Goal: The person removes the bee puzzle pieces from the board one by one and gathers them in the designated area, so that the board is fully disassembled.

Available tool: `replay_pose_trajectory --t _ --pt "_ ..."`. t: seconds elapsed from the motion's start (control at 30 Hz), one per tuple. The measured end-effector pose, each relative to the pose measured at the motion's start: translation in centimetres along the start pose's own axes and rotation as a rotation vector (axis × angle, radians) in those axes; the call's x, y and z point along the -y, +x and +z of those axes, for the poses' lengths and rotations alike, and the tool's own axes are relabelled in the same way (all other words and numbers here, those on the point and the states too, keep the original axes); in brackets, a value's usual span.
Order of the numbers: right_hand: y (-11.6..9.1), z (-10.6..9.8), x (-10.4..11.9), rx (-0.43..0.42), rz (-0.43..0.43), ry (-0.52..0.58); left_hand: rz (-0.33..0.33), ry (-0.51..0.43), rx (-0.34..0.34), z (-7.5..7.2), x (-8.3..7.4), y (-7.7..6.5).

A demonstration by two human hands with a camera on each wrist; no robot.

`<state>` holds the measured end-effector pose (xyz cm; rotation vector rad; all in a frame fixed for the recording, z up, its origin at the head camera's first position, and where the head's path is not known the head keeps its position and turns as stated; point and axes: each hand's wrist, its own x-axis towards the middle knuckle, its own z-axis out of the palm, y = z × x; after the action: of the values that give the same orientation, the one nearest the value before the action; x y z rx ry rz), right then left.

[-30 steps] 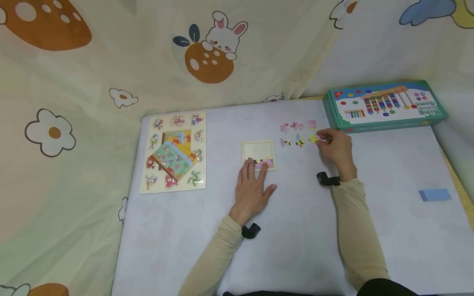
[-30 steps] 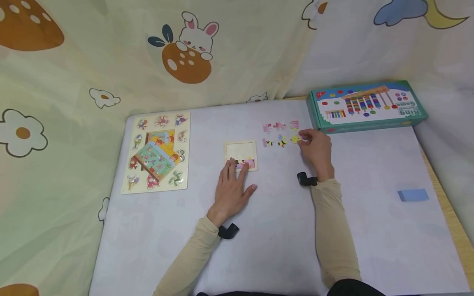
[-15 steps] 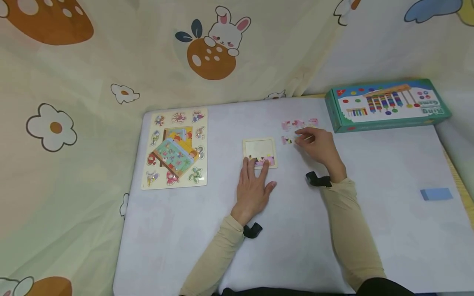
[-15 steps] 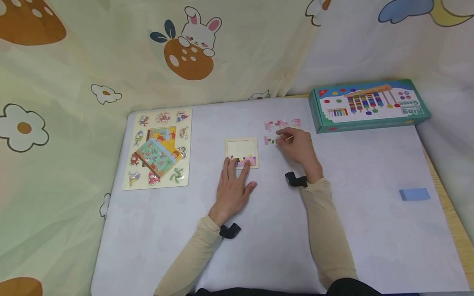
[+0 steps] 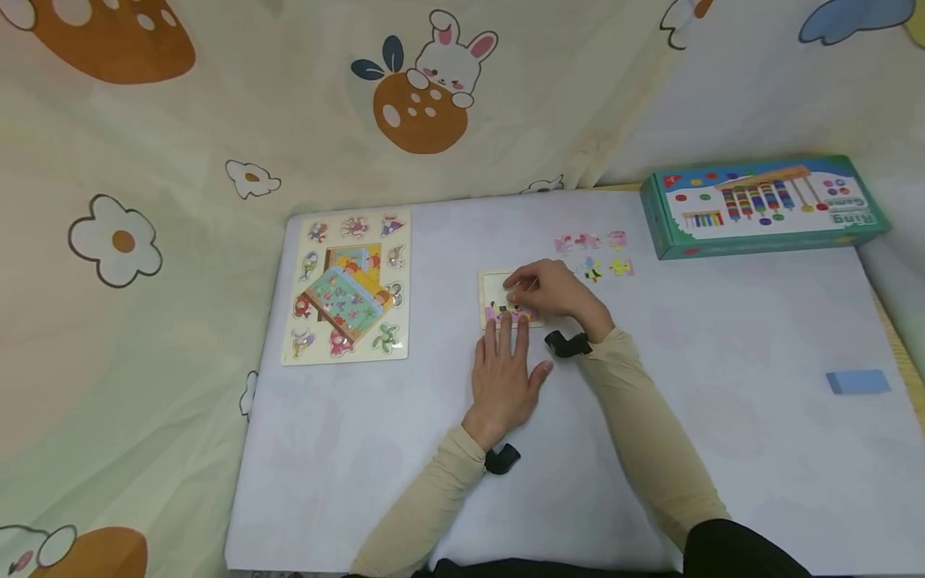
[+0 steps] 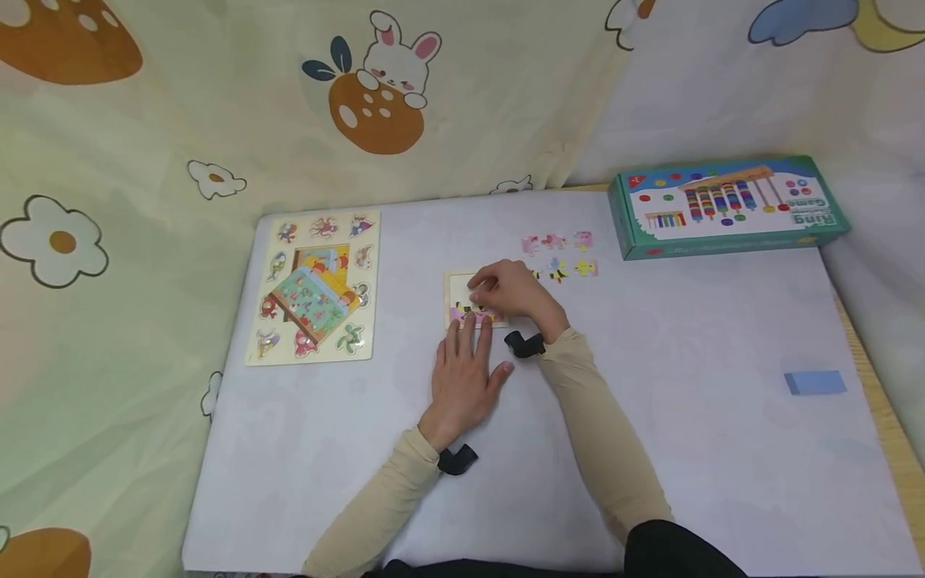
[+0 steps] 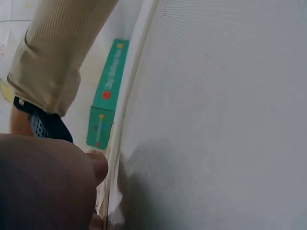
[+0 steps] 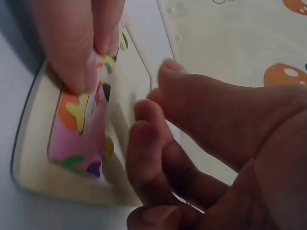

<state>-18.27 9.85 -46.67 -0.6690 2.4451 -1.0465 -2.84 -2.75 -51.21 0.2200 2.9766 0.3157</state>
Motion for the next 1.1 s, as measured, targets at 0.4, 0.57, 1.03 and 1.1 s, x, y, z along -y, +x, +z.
replay_pose_trajectory --t 0.4,0.57,1.03,1.1 --pt "1.3 1.2 1.2 0.072 -0.004 -0.017 -0.013 0.018 -0.008 0.2 -0.4 -0.3" --pt "1.6 1.8 1.4 0.066 0.035 -0.016 -0.009 0.029 -0.003 0.2 -0.4 -0.4" --pt "1.9 2.2 1.9 0.065 0.11 -0.042 -0.007 0.072 -0.032 0.3 -0.2 -0.4" --pt "1.9 2.2 2.0 0.069 0.112 -0.022 -0.002 0.066 -0.038 0.2 -0.1 -0.5"
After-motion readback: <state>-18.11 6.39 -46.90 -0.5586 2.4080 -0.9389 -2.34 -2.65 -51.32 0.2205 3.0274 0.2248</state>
